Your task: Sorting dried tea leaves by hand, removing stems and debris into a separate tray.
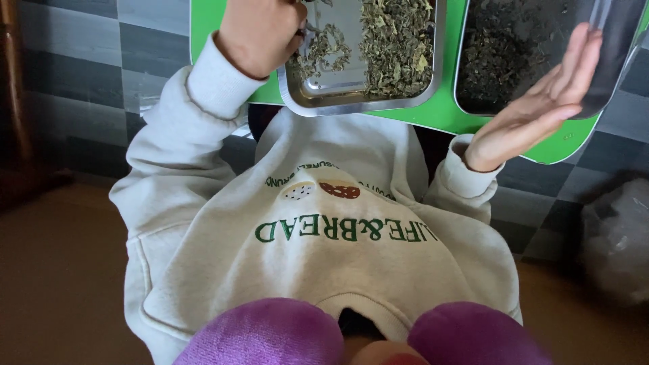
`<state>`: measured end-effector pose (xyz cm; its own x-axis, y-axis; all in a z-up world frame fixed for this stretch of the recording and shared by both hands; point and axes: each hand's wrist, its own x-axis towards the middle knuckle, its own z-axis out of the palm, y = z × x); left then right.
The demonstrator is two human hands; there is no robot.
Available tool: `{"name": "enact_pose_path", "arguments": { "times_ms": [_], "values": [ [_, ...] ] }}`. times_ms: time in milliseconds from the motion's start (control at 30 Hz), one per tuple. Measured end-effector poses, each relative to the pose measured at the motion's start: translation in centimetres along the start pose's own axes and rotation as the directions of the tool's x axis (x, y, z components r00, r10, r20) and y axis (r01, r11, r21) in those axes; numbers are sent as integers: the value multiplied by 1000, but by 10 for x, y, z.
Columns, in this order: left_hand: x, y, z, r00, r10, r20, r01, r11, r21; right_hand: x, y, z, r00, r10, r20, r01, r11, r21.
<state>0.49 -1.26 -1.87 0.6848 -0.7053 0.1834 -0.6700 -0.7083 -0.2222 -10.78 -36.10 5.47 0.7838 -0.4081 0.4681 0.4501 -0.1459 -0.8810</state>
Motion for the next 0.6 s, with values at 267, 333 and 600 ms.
{"name": "enact_pose_path", "arguments": {
  "times_ms": [267, 333, 600],
  "values": [
    [-1, 2, -14, 997, -4, -74, 0, 998, -55, 4, -12, 13, 966, -259, 12, 259, 966, -14],
    [-9, 6, -47, 997, -46, -70, 29, 974, -225, -1, -10, 18, 969, -247, -29, 248, 969, 23],
    [-9, 78, -110, 751, -143, -645, -280, 815, -507, -54, 1, 52, 777, 195, 598, -544, 685, 485]
  ]
}}
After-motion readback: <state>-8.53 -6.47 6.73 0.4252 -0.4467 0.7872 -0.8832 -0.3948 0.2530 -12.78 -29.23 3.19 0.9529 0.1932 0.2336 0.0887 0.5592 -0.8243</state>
